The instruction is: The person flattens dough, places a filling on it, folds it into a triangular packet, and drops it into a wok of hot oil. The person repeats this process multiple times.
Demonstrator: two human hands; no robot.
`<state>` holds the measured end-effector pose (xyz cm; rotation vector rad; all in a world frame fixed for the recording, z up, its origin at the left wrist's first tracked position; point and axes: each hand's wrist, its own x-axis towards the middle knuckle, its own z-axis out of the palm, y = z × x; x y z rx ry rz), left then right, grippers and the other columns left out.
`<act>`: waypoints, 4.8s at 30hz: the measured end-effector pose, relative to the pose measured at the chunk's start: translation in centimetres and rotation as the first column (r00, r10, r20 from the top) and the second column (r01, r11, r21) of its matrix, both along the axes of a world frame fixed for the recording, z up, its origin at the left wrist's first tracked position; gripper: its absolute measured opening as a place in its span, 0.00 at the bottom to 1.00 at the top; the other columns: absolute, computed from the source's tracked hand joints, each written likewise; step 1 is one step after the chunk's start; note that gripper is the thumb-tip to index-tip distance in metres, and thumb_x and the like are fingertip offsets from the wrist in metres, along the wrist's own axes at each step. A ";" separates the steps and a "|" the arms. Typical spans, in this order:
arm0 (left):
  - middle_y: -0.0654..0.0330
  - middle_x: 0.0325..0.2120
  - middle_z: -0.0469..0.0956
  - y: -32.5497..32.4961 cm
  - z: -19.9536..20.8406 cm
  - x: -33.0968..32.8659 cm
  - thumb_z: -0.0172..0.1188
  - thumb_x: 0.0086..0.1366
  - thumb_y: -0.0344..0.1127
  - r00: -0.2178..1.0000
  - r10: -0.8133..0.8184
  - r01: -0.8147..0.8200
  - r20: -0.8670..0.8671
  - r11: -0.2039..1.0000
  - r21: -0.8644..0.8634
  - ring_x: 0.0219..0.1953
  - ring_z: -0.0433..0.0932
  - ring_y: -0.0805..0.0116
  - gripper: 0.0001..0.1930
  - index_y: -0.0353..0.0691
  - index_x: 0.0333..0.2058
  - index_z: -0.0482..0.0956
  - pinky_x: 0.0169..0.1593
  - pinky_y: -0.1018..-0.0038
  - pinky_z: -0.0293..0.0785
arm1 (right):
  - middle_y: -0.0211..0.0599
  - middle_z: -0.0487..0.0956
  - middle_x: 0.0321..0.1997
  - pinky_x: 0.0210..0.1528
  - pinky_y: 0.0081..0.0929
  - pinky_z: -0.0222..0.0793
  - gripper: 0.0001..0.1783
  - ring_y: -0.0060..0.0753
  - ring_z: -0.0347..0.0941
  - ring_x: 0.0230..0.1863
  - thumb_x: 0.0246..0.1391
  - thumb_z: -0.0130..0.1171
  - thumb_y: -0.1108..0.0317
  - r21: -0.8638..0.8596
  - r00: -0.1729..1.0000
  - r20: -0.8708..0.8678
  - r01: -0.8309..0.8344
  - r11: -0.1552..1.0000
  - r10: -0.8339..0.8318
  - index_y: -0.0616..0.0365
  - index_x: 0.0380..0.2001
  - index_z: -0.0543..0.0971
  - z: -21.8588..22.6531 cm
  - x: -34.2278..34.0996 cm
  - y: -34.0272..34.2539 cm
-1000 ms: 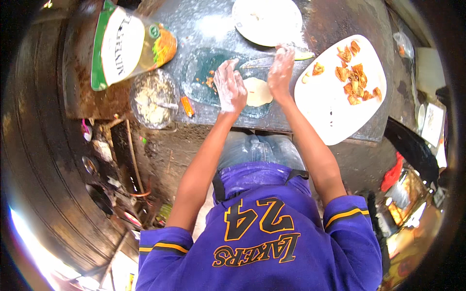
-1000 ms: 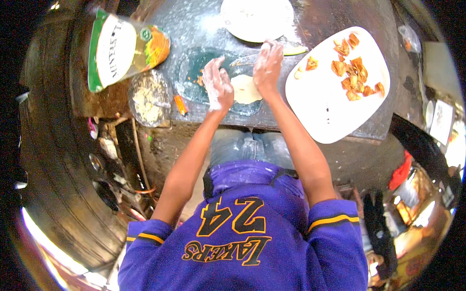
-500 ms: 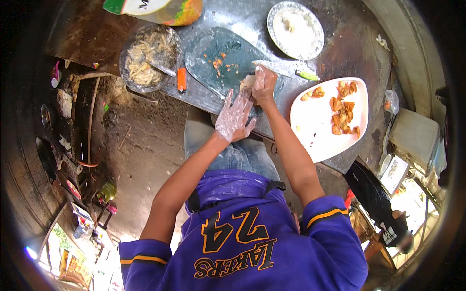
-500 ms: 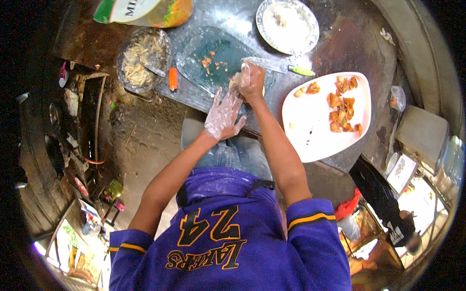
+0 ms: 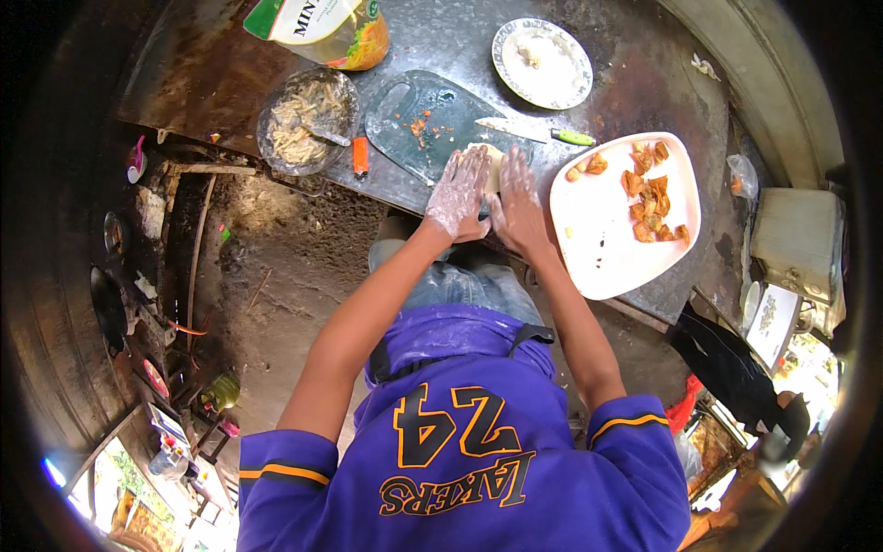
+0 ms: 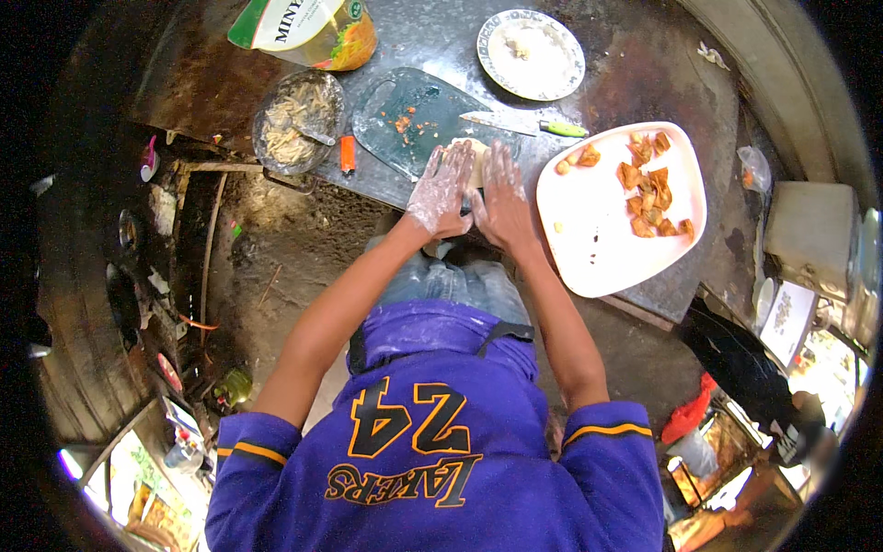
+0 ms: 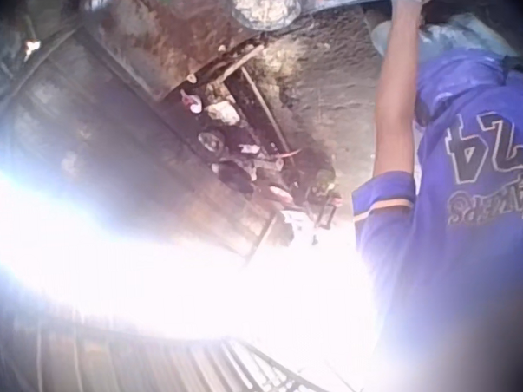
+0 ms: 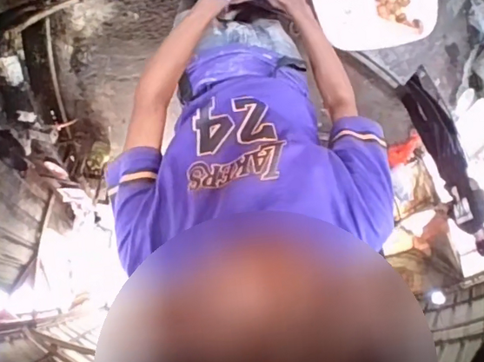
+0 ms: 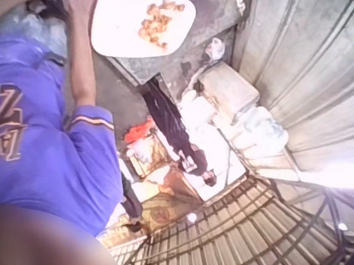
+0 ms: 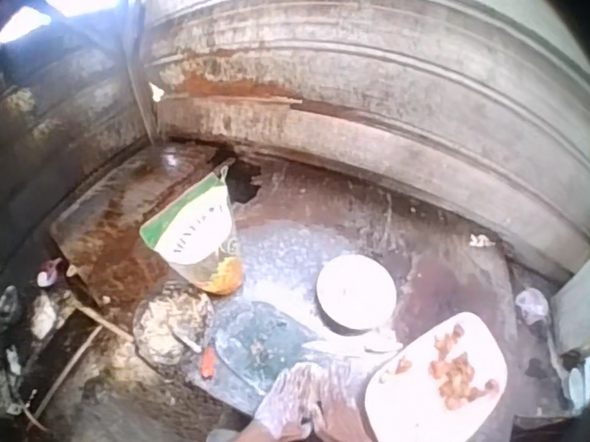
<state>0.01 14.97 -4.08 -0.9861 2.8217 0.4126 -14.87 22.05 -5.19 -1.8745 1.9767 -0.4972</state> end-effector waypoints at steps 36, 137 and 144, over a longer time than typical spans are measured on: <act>0.49 0.45 0.79 -2.4 5.6 16.0 0.55 0.67 0.39 0.746 0.454 -0.357 -0.488 0.890 0.282 0.49 0.77 0.49 0.15 0.35 0.45 0.78 0.55 0.59 0.74 | 0.52 0.75 0.50 0.55 0.45 0.69 0.20 0.57 0.71 0.53 0.61 0.58 0.58 -0.118 0.942 0.329 -0.030 0.993 0.068 0.61 0.49 0.80 6.4 14.0 -11.9; 0.51 0.55 0.72 -1.7 0.6 6.9 0.51 0.61 0.18 0.353 0.705 -0.275 -0.615 0.706 0.653 0.53 0.78 0.60 0.27 0.38 0.60 0.68 0.54 0.69 0.75 | 0.53 0.83 0.39 0.47 0.39 0.74 0.16 0.50 0.80 0.40 0.57 0.58 0.64 0.268 1.000 0.020 -0.004 0.963 -0.001 0.64 0.43 0.83 11.3 -6.2 -2.7; 0.50 0.60 0.67 -4.2 0.4 3.3 0.61 0.59 0.30 0.790 0.230 -0.040 -0.568 0.944 0.327 0.64 0.63 0.48 0.31 0.42 0.63 0.68 0.68 0.59 0.58 | 0.54 0.81 0.28 0.42 0.46 0.74 0.10 0.54 0.79 0.36 0.52 0.57 0.67 0.164 0.942 -0.318 -0.058 0.985 0.108 0.63 0.26 0.81 10.0 -5.8 -2.6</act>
